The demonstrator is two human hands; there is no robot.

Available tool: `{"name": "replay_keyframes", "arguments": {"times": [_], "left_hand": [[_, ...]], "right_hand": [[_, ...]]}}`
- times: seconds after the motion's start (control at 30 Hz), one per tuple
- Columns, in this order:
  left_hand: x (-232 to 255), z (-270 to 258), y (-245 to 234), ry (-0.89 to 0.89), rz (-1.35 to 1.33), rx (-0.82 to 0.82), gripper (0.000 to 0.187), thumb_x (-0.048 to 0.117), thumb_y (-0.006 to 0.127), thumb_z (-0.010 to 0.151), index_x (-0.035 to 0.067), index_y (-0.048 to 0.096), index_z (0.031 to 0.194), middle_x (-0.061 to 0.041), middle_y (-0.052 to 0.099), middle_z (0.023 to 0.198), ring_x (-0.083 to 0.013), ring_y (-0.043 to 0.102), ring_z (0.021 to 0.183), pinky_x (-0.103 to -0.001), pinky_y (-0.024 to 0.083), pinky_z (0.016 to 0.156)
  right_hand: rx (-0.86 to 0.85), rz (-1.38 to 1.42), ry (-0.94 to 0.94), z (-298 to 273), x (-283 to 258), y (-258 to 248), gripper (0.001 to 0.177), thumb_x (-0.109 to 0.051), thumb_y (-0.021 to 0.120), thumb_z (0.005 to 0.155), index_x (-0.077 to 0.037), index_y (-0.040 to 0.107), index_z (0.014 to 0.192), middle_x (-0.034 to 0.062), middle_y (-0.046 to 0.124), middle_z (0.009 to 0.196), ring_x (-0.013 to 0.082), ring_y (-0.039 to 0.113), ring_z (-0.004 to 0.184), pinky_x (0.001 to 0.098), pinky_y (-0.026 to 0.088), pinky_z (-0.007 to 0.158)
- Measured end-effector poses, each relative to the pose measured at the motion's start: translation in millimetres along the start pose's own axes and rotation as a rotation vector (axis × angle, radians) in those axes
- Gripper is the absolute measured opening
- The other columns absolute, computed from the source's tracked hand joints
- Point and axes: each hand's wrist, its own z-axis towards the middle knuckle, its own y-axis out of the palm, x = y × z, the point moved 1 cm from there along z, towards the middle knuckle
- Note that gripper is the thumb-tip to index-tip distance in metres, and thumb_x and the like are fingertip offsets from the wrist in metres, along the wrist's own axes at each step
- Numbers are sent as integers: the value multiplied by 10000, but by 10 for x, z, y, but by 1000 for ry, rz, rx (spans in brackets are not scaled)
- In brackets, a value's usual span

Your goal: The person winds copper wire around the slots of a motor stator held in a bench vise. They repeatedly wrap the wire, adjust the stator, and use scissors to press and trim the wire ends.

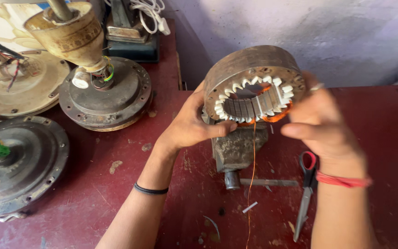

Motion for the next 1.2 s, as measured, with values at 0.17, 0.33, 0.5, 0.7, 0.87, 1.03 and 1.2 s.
{"name": "replay_keyframes", "arguments": {"times": [0.17,0.33,0.5,0.7,0.87,1.03,1.2], "left_hand": [[24,7,23,-73,-48,-1,571,120,845,749,31,662,1282,-111,529,1456,-275,505,1419,-405,384,1225],[47,-12,39,-74,-3,5,503,98,846,755,39,689,1229,-83,562,1369,-245,549,1337,-391,437,1164],[96,-20,47,-16,-187,20,741,86,845,740,100,511,1401,-49,570,1387,-198,500,1341,-365,389,1173],[143,-23,-20,28,-21,6,578,125,915,768,40,664,1282,-68,568,1436,-225,524,1390,-407,418,1214],[180,-14,-78,34,71,0,595,173,919,739,47,686,1271,-70,607,1383,-244,559,1365,-410,414,1206],[200,-14,-119,14,132,2,595,199,922,715,61,703,1251,-54,637,1271,-237,597,1281,-405,436,1177],[171,-43,-146,-15,92,21,619,208,927,717,76,681,1270,-41,642,1204,-214,613,1235,-403,465,1148]], "right_hand": [[458,-851,564,-745,-188,-170,708,-376,793,815,14,583,1367,199,732,1194,271,712,1132,427,553,994],[231,-1226,1413,-1618,81,-74,694,-503,789,840,3,655,1295,182,780,1041,262,781,928,396,627,886],[468,-820,1367,-1927,262,56,402,-314,742,881,23,748,1099,188,789,906,245,784,762,360,653,607],[578,-889,1312,-1862,338,169,391,-258,826,845,26,738,1099,157,759,823,202,762,672,325,617,538],[580,-752,1261,-2138,496,-63,286,-145,797,841,71,730,1017,187,693,652,207,586,513,331,442,434],[670,-204,1041,-2449,396,-262,220,-109,683,894,97,670,968,148,594,699,216,549,544,355,365,413],[443,-186,194,-2092,-340,-108,170,-65,552,1023,36,648,1119,226,692,987,273,709,779,386,590,570]]}}
